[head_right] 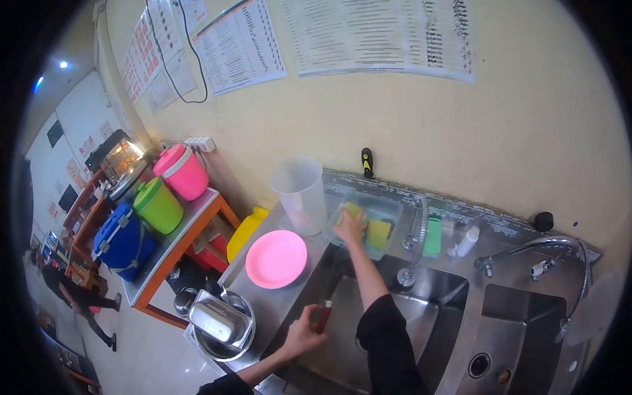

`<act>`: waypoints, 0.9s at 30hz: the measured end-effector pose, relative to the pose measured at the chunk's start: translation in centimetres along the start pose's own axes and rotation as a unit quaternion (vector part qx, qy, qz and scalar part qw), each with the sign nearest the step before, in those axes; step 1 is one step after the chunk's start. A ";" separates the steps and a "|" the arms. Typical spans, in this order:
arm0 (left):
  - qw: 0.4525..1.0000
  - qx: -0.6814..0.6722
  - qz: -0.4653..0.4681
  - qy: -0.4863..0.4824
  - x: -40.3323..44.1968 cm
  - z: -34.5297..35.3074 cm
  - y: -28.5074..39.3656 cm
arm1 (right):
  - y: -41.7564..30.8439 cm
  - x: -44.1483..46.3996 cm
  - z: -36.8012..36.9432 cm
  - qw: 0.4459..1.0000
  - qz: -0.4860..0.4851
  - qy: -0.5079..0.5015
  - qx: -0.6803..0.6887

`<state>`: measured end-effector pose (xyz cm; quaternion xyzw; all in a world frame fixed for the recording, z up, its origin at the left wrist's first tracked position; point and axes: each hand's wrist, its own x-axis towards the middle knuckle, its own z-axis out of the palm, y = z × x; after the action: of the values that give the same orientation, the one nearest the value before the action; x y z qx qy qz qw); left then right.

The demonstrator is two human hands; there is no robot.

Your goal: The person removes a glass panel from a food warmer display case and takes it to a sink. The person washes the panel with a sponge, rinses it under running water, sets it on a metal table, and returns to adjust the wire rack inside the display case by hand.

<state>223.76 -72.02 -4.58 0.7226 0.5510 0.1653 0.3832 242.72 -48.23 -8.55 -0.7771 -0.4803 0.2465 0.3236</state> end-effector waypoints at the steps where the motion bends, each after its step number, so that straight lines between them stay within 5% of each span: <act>1: 1.000 -0.003 -0.004 -0.011 0.3 -0.3 -0.1 | 0.2 0.7 0.1 0.998 -0.007 -0.006 -0.066; 4: 1.000 -0.007 -0.010 -0.028 1.0 -0.7 -1.2 | 1.4 0.8 0.2 0.977 -0.049 -0.047 -0.202; 10: 0.999 -0.020 0.004 -0.038 1.6 -1.2 -3.3 | 2.8 2.6 0.5 0.987 -0.066 -0.055 -0.137; 13: 0.999 -0.032 0.012 -0.037 1.9 -1.5 -4.6 | 2.9 3.6 -1.1 0.974 -0.176 -0.038 0.135; 16: 0.994 -0.098 -0.001 -0.041 2.5 -1.4 -5.7 | -0.3 -3.5 -4.1 0.913 -0.324 0.066 0.240; 19: 0.989 -0.140 0.000 -0.052 2.9 -1.2 -6.9 | 0.6 -14.1 -2.8 0.921 -0.266 0.016 0.283; 22: 0.989 -0.138 0.023 -0.055 3.3 -1.3 -6.4 | 4.5 -22.5 3.6 0.918 -0.305 0.080 0.243; 25: 0.987 -0.145 0.035 -0.067 3.3 -0.7 -6.9 | 4.0 -22.8 4.9 0.928 -0.281 0.131 0.209; 27: 0.982 -0.171 0.021 -0.082 3.1 -0.4 -6.6 | 2.6 -21.8 4.7 0.937 -0.177 0.158 0.256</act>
<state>220.17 -68.35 -9.73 0.6693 0.4658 0.2050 0.5414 231.89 -67.63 -11.99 -0.5995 -0.4736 0.1738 0.6214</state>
